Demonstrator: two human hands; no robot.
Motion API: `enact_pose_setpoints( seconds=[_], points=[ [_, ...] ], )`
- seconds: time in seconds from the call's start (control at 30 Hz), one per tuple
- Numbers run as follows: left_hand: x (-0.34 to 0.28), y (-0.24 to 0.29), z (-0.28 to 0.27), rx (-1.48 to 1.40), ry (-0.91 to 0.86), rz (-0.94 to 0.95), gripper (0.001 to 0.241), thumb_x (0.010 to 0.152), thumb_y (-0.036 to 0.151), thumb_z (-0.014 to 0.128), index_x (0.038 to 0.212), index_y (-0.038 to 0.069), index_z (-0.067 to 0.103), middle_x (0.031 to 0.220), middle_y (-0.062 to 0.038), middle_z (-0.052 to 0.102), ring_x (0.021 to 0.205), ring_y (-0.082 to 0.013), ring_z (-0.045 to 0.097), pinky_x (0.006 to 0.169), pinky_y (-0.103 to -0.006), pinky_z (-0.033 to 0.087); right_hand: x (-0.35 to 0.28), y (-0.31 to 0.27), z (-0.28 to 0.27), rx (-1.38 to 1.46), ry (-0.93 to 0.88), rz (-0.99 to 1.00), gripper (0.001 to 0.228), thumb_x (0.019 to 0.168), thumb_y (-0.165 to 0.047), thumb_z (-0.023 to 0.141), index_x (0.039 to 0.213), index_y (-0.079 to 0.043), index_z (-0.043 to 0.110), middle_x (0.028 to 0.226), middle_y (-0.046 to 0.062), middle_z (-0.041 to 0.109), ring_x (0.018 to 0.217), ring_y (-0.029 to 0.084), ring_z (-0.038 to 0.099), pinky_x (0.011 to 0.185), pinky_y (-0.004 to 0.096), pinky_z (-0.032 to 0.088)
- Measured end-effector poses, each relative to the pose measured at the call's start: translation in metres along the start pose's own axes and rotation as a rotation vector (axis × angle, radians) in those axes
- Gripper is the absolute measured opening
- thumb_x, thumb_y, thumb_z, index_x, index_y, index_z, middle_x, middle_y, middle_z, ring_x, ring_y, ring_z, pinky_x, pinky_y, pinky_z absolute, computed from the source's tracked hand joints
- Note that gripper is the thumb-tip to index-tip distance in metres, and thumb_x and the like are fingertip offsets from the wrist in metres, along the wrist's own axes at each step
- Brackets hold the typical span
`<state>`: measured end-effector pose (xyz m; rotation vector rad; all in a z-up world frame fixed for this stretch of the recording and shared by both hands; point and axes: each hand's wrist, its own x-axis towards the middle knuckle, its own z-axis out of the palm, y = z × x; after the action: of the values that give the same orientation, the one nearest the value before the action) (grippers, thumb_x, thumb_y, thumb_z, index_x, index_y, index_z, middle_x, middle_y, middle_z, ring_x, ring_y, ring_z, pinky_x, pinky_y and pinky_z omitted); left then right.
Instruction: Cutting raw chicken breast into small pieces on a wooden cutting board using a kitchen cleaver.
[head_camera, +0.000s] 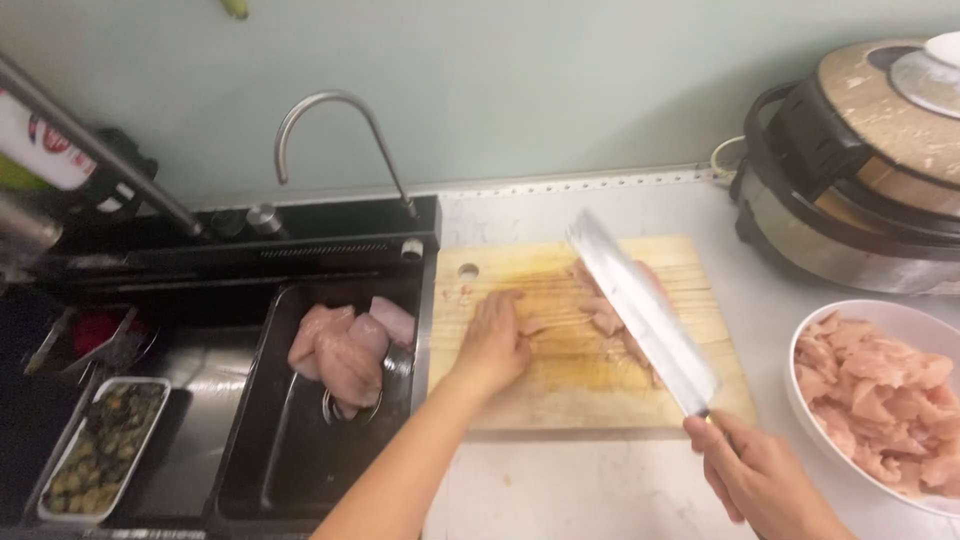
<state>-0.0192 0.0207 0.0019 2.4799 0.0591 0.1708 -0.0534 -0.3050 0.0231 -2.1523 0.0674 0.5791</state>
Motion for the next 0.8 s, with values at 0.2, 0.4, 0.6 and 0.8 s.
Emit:
enact_pose_setpoints(
  seconds=[0.2, 0.4, 0.6, 0.8],
  points=[
    [-0.034, -0.04, 0.007, 0.047, 0.213, 0.035, 0.06, 0.08, 0.001, 0.061, 0.136, 0.001, 0.042, 0.135, -0.02, 0.046, 0.132, -0.0378, 0.042, 0.11, -0.0489, 0.033, 0.029, 0.07, 0.04, -0.907, -0.016, -0.276, 0.048, 0.098, -0.06, 0.054, 0.089, -0.015, 0.069, 0.063, 0.0, 0.059, 0.051, 0.012, 0.048, 0.058, 0.034, 0.041],
    [-0.054, -0.042, 0.022, 0.0, 0.397, 0.083, 0.054, 0.081, 0.001, 0.058, 0.133, 0.004, 0.046, 0.132, -0.018, 0.05, 0.125, -0.0369, 0.048, 0.107, -0.0483, 0.038, -0.026, -0.032, 0.013, -0.34, -0.002, 0.008, 0.059, 0.099, -0.061, 0.051, 0.092, -0.003, 0.063, 0.061, 0.015, 0.055, 0.047, 0.025, 0.054, 0.048, 0.041, 0.052],
    [-0.052, -0.044, 0.024, 0.028, 0.386, 0.093, 0.047, 0.083, 0.003, 0.059, 0.128, 0.003, 0.047, 0.126, -0.019, 0.05, 0.122, -0.0367, 0.048, 0.105, -0.0498, 0.036, -0.03, -0.059, 0.017, -0.531, -0.164, 0.269, 0.048, 0.096, -0.057, 0.049, 0.107, -0.015, 0.07, 0.062, 0.01, 0.058, 0.048, 0.025, 0.06, 0.054, 0.04, 0.054],
    [-0.055, -0.036, 0.019, 0.007, 0.378, 0.061, 0.046, 0.082, 0.003, 0.058, 0.128, 0.004, 0.048, 0.127, -0.017, 0.051, 0.123, -0.0351, 0.049, 0.105, -0.0479, 0.037, -0.018, -0.022, 0.021, -0.598, -0.011, 0.041, 0.051, 0.093, -0.058, 0.047, 0.111, -0.015, 0.068, 0.056, 0.011, 0.066, 0.047, 0.025, 0.066, 0.056, 0.041, 0.054]
  ],
)
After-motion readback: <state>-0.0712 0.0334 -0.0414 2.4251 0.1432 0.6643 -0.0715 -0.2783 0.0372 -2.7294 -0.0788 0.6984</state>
